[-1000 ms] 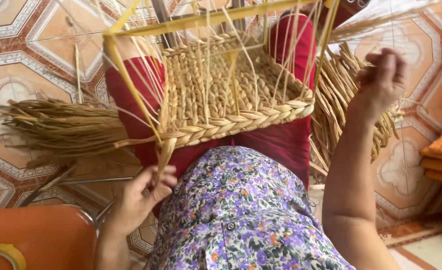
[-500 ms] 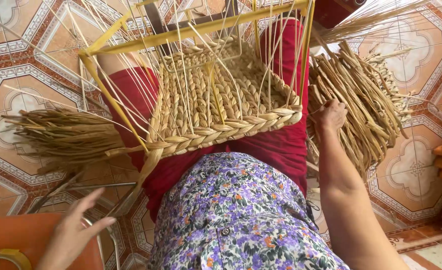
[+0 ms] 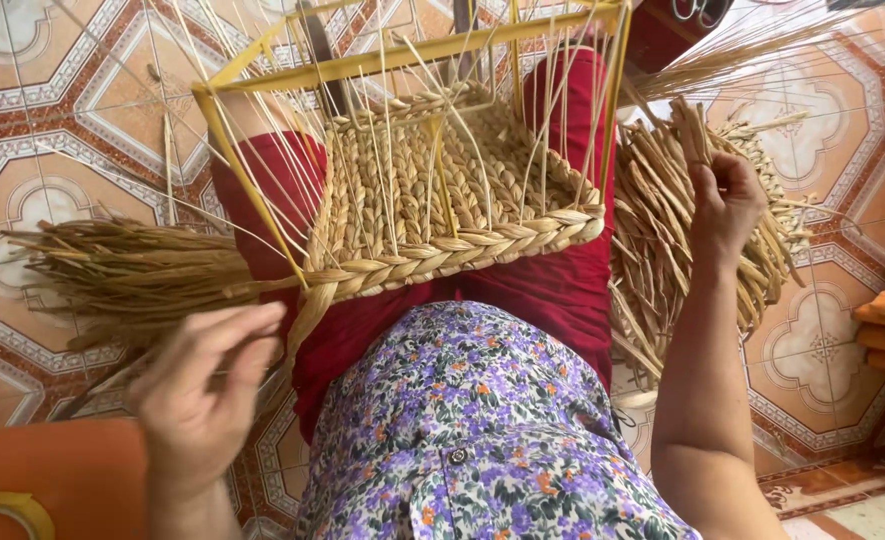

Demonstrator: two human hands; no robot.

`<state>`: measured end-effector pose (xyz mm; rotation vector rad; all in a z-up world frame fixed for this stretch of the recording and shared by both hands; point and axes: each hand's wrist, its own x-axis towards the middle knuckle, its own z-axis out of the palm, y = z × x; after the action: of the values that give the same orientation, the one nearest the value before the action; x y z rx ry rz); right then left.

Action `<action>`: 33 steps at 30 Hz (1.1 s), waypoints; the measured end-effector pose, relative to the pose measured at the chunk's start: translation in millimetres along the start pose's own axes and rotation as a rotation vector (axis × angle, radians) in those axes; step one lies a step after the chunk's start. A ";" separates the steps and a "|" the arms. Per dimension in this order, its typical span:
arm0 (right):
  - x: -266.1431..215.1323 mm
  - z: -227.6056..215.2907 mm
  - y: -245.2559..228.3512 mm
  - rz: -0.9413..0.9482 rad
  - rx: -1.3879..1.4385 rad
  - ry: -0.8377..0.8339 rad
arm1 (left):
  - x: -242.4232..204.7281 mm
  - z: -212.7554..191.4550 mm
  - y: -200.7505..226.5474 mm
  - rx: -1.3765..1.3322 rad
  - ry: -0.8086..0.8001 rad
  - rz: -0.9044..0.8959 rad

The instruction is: The person weaves a basket by hand, interlacing dried plant stalks through a rectangular frame and around vertical cords. They pull individual stalks from a bundle, thread them through the structure, and press the rows together.

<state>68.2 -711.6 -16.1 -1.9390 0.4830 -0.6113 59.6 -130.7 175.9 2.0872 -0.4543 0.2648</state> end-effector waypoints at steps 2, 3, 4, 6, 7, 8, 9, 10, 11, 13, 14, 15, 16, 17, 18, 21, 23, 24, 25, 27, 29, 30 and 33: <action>16.5 -2.9 19.3 -0.027 -0.145 0.074 | 9.9 15.4 1.4 0.026 -0.082 0.029; 21.4 -3.6 16.6 -0.035 -0.143 0.077 | 12.0 20.7 0.3 0.024 -0.076 0.035; 23.5 -4.2 14.7 0.064 -0.040 0.085 | 11.9 25.1 0.5 0.035 -0.100 0.030; 26.5 -5.0 17.2 0.163 0.064 0.087 | 11.8 30.1 0.5 0.047 -0.121 0.022; 27.3 -5.3 21.7 0.194 0.205 0.056 | 11.8 30.5 0.5 0.036 -0.117 0.015; 25.5 -7.4 26.3 0.229 0.345 0.025 | 10.6 30.8 1.0 0.024 -0.117 0.005; 22.6 -8.0 28.1 0.232 0.343 0.022 | 9.6 29.8 3.6 0.024 -0.117 0.000; 21.8 -7.8 29.6 0.161 0.348 0.013 | 9.7 29.1 5.7 0.013 -0.085 -0.008; 20.9 -7.5 30.9 0.090 0.353 0.003 | 10.0 28.2 7.7 0.001 -0.054 -0.015; 7.3 1.3 -8.1 0.034 0.308 0.026 | 15.2 26.9 19.5 -0.011 -0.039 -0.006; 0.1 8.5 -27.2 -0.022 0.264 0.048 | 15.8 24.9 26.1 -0.023 -0.026 0.002; -14.9 14.1 -60.1 -0.020 0.271 0.034 | 16.9 31.5 30.1 -0.012 -0.018 -0.007; -31.2 19.6 -92.7 -0.105 0.125 0.005 | 16.5 37.2 34.6 -0.093 -0.088 -0.004; -47.8 24.1 -125.6 -0.193 -0.020 -0.023 | 16.2 42.6 38.7 -0.176 -0.156 -0.001; -67.1 33.8 -157.7 -0.197 -0.008 -0.039 | 16.3 55.9 42.1 -0.163 -0.144 -0.009; -112.5 61.0 -235.7 -0.285 -0.055 -0.402 | 17.4 88.3 49.7 -0.109 -0.174 0.132; -124.6 85.3 -260.8 -0.452 -0.045 -0.743 | 17.2 100.3 52.5 -0.531 -0.199 0.163; -126.1 94.3 -265.2 -0.460 -0.043 -0.755 | 13.5 98.6 46.9 -0.526 -0.185 0.160; -127.8 103.4 -269.4 -0.481 -0.004 -0.857 | 9.7 97.1 41.1 -0.722 -0.177 0.033; -126.3 118.1 -280.3 -0.509 0.043 -0.975 | 5.0 73.0 23.6 -0.908 -0.151 -0.099; -122.1 128.0 -294.4 -0.644 0.132 -1.113 | 3.0 26.4 0.5 -1.502 0.159 -0.442; -120.5 129.9 -288.6 -0.647 0.137 -1.123 | -16.3 -9.3 -25.9 -1.499 0.172 -0.442; -117.2 136.0 -280.2 -0.684 0.136 -1.020 | -66.5 -110.8 -101.9 -1.508 0.560 -0.466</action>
<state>76.6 -431.8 163.9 -1.9739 -0.8575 0.0096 41.1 26.7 131.7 0.5387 0.1976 0.1265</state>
